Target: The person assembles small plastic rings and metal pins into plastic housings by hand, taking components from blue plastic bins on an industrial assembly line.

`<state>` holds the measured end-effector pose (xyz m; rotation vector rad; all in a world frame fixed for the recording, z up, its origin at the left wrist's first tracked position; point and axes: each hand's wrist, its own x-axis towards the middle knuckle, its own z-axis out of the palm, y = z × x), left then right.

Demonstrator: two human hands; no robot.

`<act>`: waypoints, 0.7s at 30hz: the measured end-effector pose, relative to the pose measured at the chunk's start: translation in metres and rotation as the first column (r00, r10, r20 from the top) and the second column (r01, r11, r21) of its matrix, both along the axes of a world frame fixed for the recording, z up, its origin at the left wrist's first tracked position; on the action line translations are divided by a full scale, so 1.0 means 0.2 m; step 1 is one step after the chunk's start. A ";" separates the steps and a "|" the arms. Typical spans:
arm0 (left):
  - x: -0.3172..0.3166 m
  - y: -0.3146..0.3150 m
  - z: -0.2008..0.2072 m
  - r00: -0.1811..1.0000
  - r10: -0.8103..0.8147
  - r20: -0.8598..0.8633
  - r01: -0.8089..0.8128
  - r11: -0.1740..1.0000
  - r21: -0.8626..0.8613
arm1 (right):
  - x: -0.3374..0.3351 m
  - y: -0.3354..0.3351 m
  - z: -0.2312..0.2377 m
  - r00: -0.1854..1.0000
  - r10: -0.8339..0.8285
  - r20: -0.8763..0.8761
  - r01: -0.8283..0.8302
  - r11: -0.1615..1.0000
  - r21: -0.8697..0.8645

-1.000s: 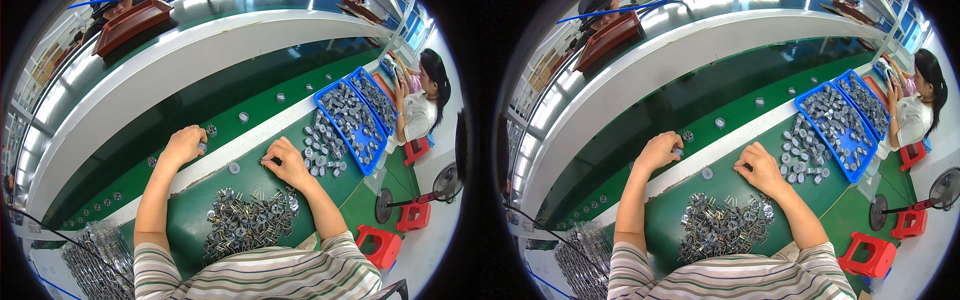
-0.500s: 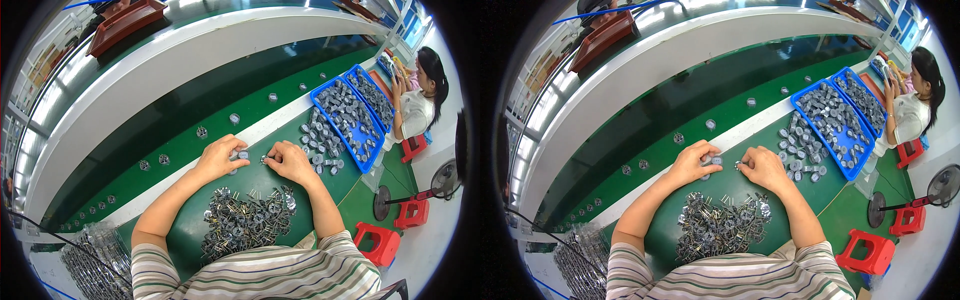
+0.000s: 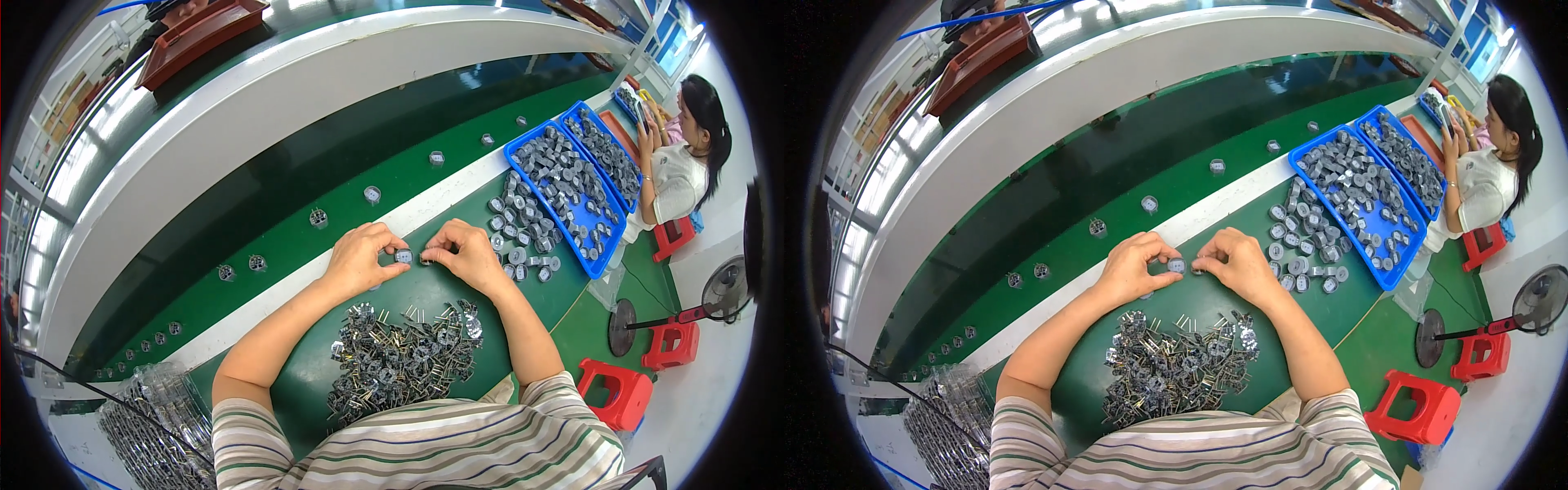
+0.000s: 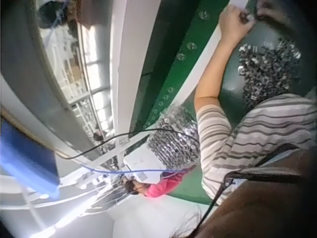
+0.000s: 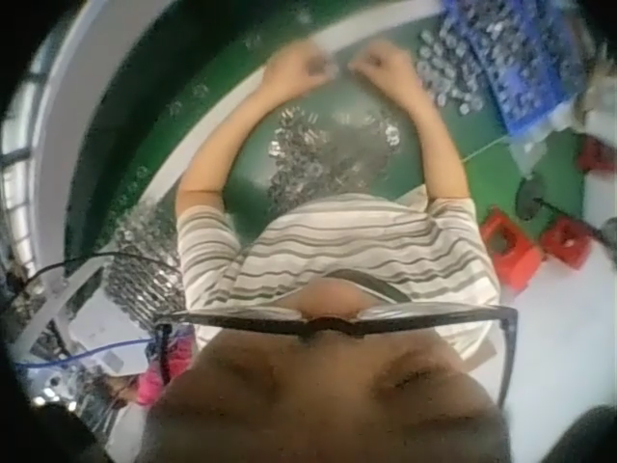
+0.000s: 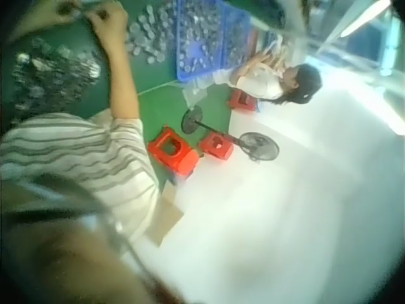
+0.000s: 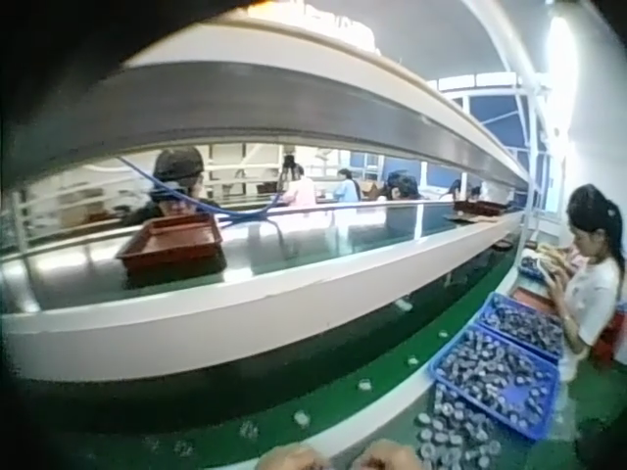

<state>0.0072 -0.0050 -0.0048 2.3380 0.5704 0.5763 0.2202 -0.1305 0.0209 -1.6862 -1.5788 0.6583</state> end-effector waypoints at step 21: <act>0.00 0.01 0.06 1.000 0.006 0.004 -0.006 0.999 -0.041 | -0.09 0.00 0.01 0.993 -0.060 -0.100 0.052 0.996 -0.076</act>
